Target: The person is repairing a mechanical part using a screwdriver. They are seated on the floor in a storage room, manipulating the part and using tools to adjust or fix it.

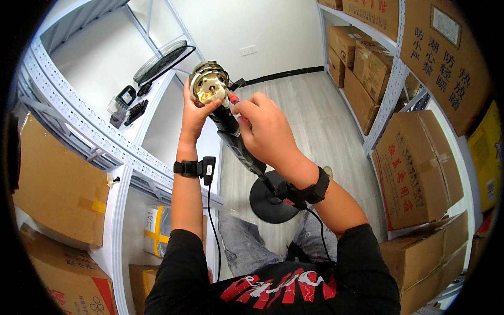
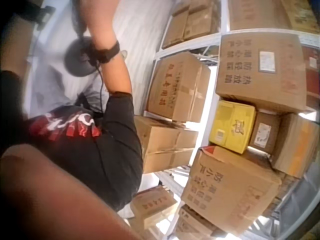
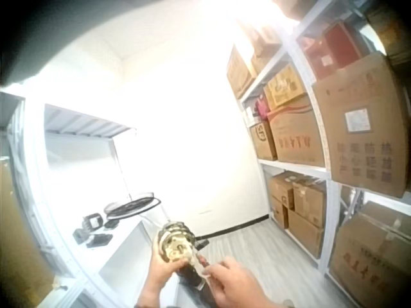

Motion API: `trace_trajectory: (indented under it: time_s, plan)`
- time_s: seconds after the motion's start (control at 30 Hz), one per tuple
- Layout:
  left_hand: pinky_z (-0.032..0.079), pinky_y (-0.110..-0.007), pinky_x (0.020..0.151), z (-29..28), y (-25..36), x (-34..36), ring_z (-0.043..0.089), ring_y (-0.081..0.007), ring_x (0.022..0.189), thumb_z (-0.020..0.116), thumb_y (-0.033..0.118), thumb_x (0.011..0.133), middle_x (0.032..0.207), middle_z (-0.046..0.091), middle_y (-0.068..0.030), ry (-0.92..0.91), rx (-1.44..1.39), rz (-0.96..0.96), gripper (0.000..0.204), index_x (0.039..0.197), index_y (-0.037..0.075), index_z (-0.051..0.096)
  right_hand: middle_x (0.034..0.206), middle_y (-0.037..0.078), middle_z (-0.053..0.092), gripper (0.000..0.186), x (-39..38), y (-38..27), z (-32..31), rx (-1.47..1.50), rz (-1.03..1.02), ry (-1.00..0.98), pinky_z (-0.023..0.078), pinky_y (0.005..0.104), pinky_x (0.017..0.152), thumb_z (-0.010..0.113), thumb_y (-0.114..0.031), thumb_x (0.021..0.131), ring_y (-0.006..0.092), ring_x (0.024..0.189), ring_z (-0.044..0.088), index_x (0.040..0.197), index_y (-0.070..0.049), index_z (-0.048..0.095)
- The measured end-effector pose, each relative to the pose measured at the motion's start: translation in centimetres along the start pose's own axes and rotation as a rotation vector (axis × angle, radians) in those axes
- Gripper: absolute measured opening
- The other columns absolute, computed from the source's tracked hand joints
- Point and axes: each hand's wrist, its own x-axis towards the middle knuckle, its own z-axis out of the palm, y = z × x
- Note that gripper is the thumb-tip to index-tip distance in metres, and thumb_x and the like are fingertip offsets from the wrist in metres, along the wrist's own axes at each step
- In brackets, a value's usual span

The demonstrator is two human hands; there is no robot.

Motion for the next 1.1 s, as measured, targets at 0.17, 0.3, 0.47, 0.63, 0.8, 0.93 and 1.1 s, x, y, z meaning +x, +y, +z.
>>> trace_trajectory:
  time_s: [0.17, 0.3, 0.47, 0.63, 0.8, 0.93, 1.1]
  plan:
    - [0.037, -0.041, 0.114, -2.0, -0.7, -0.8, 0.043, -0.0273, 0.138, 0.087, 0.008, 0.072, 0.152, 0.037, -0.0162, 0.031, 0.147, 0.034, 0.118, 0.158, 0.005, 0.007, 0.084, 0.010, 0.059, 0.018, 0.7, -2.2, -0.7, -0.010, 0.402, -0.139, 0.048, 0.0326, 0.060, 0.070, -0.016, 0.091, 0.0238, 0.068, 0.060, 0.104, -0.005, 0.064]
    - [0.033, -0.039, 0.117, -5.1, -2.1, -3.8, 0.034, -0.0301, 0.145, 0.075, 0.014, 0.086, 0.162, 0.025, -0.0147, 0.069, 0.184, 0.018, 0.100, 0.159, 0.003, 0.009, 0.077, 0.011, 0.061, 0.019, 0.1, -0.6, -0.4, 0.028, 0.184, -0.020, 0.047, 0.0377, 0.058, 0.068, -0.018, 0.093, 0.0285, 0.064, 0.061, 0.106, -0.006, 0.061]
    - [0.048, -0.030, 0.097, -15.9, -12.0, -14.9, 0.060, -0.0201, 0.115, 0.065, 0.020, 0.097, 0.129, 0.063, -0.0144, 0.245, 0.460, -0.368, 0.045, 0.135, -0.002, 0.056, 0.072, 0.014, 0.065, 0.017, -0.1, 0.1, -0.3, -0.008, 0.002, 0.011, 0.047, 0.0448, 0.054, 0.066, -0.015, 0.093, 0.0363, 0.063, 0.063, 0.105, -0.007, 0.058]
    - [0.050, -0.033, 0.067, -25.3, -19.4, -37.7, 0.063, -0.0174, 0.080, 0.065, 0.030, 0.091, 0.089, 0.070, -0.0075, -0.014, 0.899, -1.146, 0.030, 0.103, 0.002, 0.070, 0.081, 0.011, 0.063, 0.012, 0.4, -2.9, -0.1, -0.023, 0.289, -0.077, 0.048, 0.0411, 0.058, 0.066, -0.011, 0.089, 0.0332, 0.070, 0.062, 0.100, -0.009, 0.062]
    - [0.053, -0.033, 0.069, -21.1, -26.1, -53.2, 0.067, -0.0169, 0.094, 0.062, 0.024, 0.094, 0.104, 0.068, -0.0026, 0.099, 0.260, -1.679, 0.022, 0.110, 0.010, 0.067, 0.069, 0.008, 0.062, 0.016, -0.4, -1.1, 1.1, -0.162, -0.065, 0.120, 0.045, 0.0381, 0.053, 0.068, -0.018, 0.093, 0.0274, 0.059, 0.061, 0.105, -0.009, 0.062]
    - [0.051, -0.038, 0.089, -15.6, -25.8, -56.7, 0.065, -0.0194, 0.102, 0.066, 0.022, 0.093, 0.112, 0.067, -0.0017, 0.215, 0.065, -1.704, 0.031, 0.122, 0.010, 0.063, 0.072, 0.009, 0.062, 0.015, -0.1, -3.8, 1.4, -0.174, 0.059, -0.018, 0.046, 0.0393, 0.053, 0.067, -0.014, 0.091, 0.0297, 0.064, 0.062, 0.104, -0.008, 0.062]
    - [0.056, -0.035, 0.080, -13.8, -30.0, -57.2, 0.066, -0.0225, 0.096, 0.064, 0.020, 0.095, 0.105, 0.067, -0.0078, 0.363, -0.304, -1.520, 0.023, 0.114, 0.008, 0.063, 0.081, 0.011, 0.062, 0.017, 0.2, -4.1, 0.6, -0.185, 0.235, -0.076, 0.046, 0.0369, 0.057, 0.068, -0.014, 0.091, 0.0270, 0.068, 0.062, 0.105, -0.006, 0.062]
